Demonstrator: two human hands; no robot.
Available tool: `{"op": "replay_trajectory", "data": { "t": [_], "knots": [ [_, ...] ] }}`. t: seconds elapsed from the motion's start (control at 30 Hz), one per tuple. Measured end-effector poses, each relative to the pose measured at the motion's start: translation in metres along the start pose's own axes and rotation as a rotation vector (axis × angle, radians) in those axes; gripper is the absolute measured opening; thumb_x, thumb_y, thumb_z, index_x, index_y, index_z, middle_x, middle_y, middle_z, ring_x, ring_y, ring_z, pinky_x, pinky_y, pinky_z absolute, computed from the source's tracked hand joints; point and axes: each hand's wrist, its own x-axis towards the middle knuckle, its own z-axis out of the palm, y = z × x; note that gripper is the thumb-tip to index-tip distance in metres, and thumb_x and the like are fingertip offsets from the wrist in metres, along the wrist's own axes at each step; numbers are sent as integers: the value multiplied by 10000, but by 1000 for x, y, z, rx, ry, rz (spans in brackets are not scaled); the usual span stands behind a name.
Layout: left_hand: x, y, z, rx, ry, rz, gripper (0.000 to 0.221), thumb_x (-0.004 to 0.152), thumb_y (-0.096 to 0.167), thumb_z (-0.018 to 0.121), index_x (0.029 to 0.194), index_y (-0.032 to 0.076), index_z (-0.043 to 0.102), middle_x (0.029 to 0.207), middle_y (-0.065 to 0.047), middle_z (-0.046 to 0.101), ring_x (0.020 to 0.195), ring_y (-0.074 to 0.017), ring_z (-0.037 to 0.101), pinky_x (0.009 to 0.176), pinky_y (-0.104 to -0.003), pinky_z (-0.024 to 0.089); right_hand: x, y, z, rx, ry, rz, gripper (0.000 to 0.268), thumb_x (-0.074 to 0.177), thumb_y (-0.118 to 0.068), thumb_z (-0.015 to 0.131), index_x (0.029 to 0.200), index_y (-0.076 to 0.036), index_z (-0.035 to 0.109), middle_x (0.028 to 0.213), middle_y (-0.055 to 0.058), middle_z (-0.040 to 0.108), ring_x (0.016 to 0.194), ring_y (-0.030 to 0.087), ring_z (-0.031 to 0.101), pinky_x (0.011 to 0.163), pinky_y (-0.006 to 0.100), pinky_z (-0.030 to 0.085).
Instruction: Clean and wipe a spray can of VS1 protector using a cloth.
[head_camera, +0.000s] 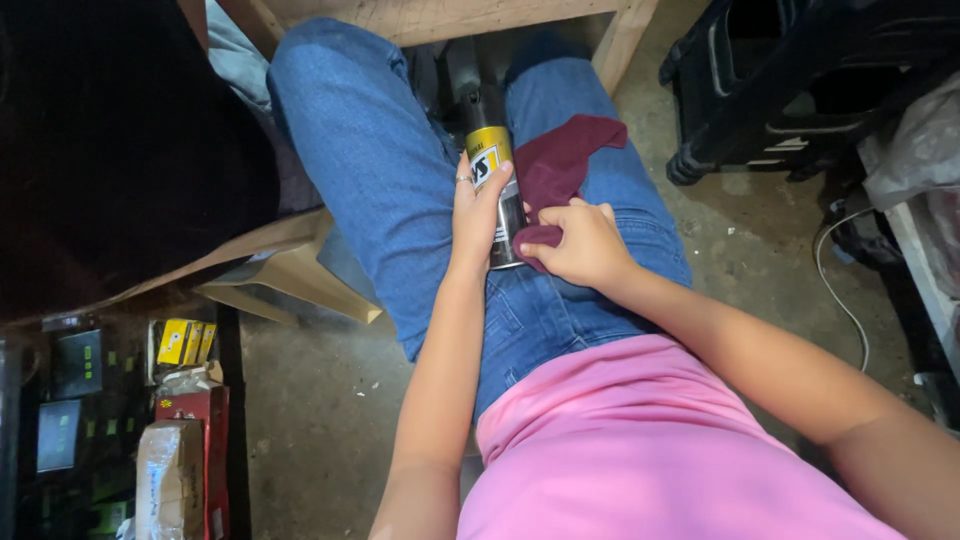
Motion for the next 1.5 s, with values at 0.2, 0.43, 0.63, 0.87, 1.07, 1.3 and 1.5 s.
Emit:
{"op": "replay_trajectory", "data": {
  "t": [0.2, 0.43, 0.63, 0.87, 1.07, 1.3, 1.5],
  "knots": [
    [-4, 6, 3, 16, 6, -7, 826, 873, 263, 781, 1564, 158, 340, 956, -274, 683, 655, -348, 750, 514, -390, 657, 7, 17, 12, 64, 8, 47, 368, 771, -525, 788, 756, -203, 612, 722, 82, 544, 914, 314, 637, 870, 388, 362],
    [-11, 7, 3, -42, -49, 20, 800, 881, 234, 775, 1553, 126, 355, 958, -258, 663, 666, -339, 740, 532, -388, 649, 0, 11, 0, 120, -82, 53, 424, 729, -547, 807, 728, -178, 598, 764, 130, 651, 1190, 354, 616, 1025, 384, 336],
    [-6, 1, 3, -65, -62, 22, 770, 885, 238, 785, 1534, 157, 379, 986, -286, 672, 644, -364, 742, 523, -402, 656, -9, 5, -1, 150, -75, 6, 383, 693, -538, 838, 683, -230, 610, 717, 53, 528, 867, 263, 602, 890, 333, 348],
    [-8, 1, 4, 1, -21, 21, 874, 855, 305, 799, 1571, 120, 333, 1163, -309, 624, 791, -363, 724, 614, -428, 652, -16, -10, -8, 42, -55, -96, 422, 705, -566, 810, 685, -199, 601, 701, 94, 515, 849, 306, 615, 856, 359, 374],
    [-19, 15, 7, 250, 28, 62, 791, 894, 448, 696, 1568, 165, 393, 1464, -263, 524, 1357, -372, 523, 1169, -492, 390, -10, -18, 3, -68, 47, -95, 410, 750, -576, 781, 701, -209, 606, 680, 90, 546, 837, 313, 644, 846, 375, 406],
    [-40, 30, 10, 159, -32, 232, 585, 1117, 369, 329, 1541, -34, 357, 1613, -278, 298, 1539, -342, 224, 1305, -450, 99, 20, -17, -4, -33, 235, -108, 445, 787, -569, 802, 699, -193, 579, 639, 117, 530, 750, 362, 654, 753, 412, 443],
    [-30, 20, 2, 197, -45, 299, 591, 1119, 298, 284, 1485, -163, 343, 1536, -428, 285, 1505, -468, 214, 1290, -531, 83, 22, -26, -14, 100, 132, -111, 441, 749, -447, 850, 758, -77, 610, 748, 215, 647, 855, 433, 670, 719, 453, 499]
  ]
}}
